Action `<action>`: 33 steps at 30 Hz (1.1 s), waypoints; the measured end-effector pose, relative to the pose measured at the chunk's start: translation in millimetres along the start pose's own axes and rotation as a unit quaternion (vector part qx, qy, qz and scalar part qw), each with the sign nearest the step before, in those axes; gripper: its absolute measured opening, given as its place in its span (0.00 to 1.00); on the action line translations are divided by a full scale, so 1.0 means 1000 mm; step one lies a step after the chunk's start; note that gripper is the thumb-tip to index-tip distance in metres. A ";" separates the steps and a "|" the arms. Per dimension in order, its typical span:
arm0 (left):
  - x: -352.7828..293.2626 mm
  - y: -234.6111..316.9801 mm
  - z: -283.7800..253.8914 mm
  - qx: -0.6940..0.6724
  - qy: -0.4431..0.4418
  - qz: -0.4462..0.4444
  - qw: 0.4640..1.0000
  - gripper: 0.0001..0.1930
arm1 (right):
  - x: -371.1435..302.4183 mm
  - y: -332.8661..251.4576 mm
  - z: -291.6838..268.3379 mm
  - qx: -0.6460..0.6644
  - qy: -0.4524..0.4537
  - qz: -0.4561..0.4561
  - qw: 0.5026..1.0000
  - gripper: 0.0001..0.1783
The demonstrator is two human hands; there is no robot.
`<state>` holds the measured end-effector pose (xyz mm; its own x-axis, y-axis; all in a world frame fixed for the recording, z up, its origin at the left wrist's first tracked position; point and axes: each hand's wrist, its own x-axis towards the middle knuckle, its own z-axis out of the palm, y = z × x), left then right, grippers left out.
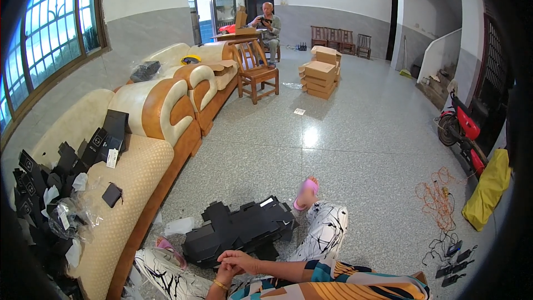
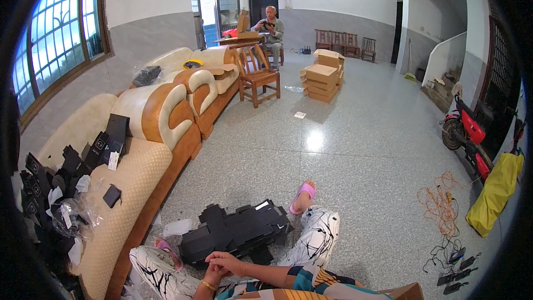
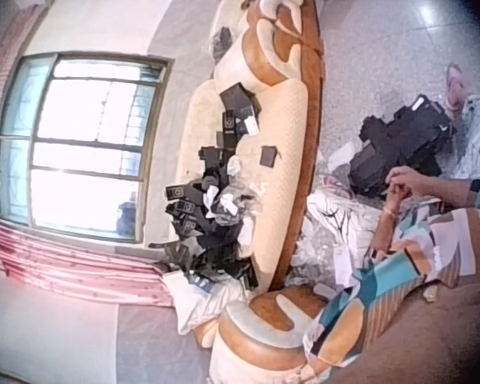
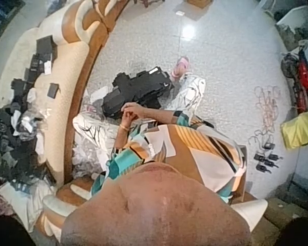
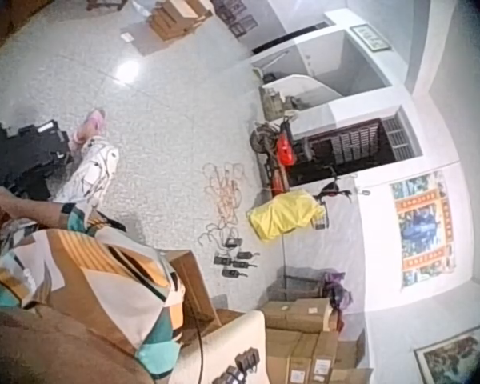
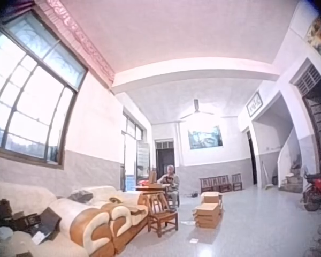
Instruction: Assembling black product boxes and inserting white sleeves and manuals.
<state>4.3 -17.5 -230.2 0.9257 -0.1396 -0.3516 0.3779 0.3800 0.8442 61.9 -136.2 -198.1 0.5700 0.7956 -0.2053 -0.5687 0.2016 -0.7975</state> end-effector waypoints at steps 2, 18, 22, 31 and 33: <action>0.001 -0.003 -0.002 -0.009 -0.002 -0.005 1.000 0.18 | 0.000 0.000 0.001 -0.007 0.000 -0.011 1.000 0.11; 0.004 -0.011 -0.010 0.040 0.011 0.014 0.999 0.15 | -0.010 -0.016 0.015 -0.088 -0.025 -0.002 0.996 0.10; 0.001 -0.003 -0.002 0.047 0.020 -0.005 0.999 0.15 | -0.012 -0.017 0.016 -0.105 -0.012 0.000 0.994 0.10; 0.003 -0.011 -0.010 0.042 0.010 0.011 0.999 0.16 | -0.007 -0.009 0.012 -0.094 -0.022 -0.007 0.995 0.10; 0.006 -0.016 -0.014 0.036 0.008 0.012 0.999 0.16 | -0.007 -0.010 0.012 -0.101 -0.020 -0.009 0.995 0.10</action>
<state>3.6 -11.5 -251.2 0.9341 -0.1161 -0.3377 0.3571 0.3163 0.8789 56.7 -137.2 -181.4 0.5535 0.8153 -0.1699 -0.4248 0.1009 -0.8996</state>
